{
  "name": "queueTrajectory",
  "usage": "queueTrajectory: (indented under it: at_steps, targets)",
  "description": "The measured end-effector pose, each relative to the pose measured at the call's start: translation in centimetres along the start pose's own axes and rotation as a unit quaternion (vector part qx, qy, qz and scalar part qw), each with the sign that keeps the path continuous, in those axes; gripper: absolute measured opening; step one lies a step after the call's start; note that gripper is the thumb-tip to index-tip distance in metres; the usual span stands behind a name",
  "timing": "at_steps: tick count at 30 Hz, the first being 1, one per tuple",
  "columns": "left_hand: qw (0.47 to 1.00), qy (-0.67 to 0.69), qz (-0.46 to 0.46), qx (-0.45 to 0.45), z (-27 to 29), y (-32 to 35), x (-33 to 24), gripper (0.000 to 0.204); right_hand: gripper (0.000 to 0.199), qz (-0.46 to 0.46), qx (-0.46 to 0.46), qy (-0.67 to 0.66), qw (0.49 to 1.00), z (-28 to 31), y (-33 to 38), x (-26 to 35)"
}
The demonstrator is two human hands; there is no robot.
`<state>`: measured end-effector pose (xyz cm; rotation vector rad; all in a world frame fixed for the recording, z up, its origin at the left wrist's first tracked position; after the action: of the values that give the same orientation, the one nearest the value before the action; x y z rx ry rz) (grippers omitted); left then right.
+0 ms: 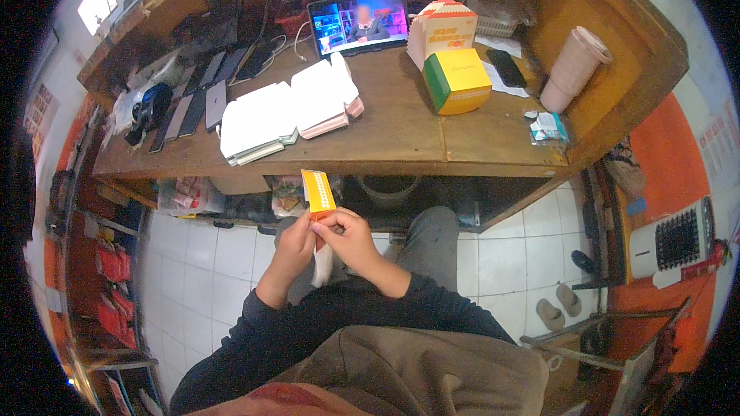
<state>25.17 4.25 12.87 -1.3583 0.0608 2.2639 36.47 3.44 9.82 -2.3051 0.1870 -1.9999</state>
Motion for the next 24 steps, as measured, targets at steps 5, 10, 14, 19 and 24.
queueTrajectory:
  at_steps: [5,10,14,19,24]
  targets:
    - [0.997,-0.049,-0.038,0.039,-1.0,0.4,1.2,0.03,0.009,0.039,-0.01,0.1,0.994,0.4,0.6,-0.4]
    - [0.969,-0.196,-0.048,0.144,-2.6,1.9,3.3,0.027,0.028,0.148,0.019,0.373,0.916,-0.6,2.2,5.6]
    - [0.985,-0.129,0.015,0.114,-2.4,1.9,2.6,0.031,0.024,0.048,0.225,0.422,0.877,0.3,2.4,-2.0]
    - [0.956,-0.23,0.094,0.158,0.4,3.3,8.0,0.03,0.016,-0.013,0.166,0.308,0.937,3.2,2.0,-4.7]
    - [0.938,-0.273,0.118,0.178,0.0,4.7,9.7,0.022,0.014,-0.007,0.154,0.36,0.92,2.9,1.7,-6.3]
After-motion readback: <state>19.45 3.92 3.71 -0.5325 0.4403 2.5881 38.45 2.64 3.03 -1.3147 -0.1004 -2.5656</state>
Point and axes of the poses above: each hand's wrist, its own y-axis away from the middle knuckle, its own z-axis out of the back of the hand, x = y × z, the point moved 9 cm from there along -y, towards the middle knuckle, and after that the axes turned 3 degrees about -z, right-handed, at the moved point
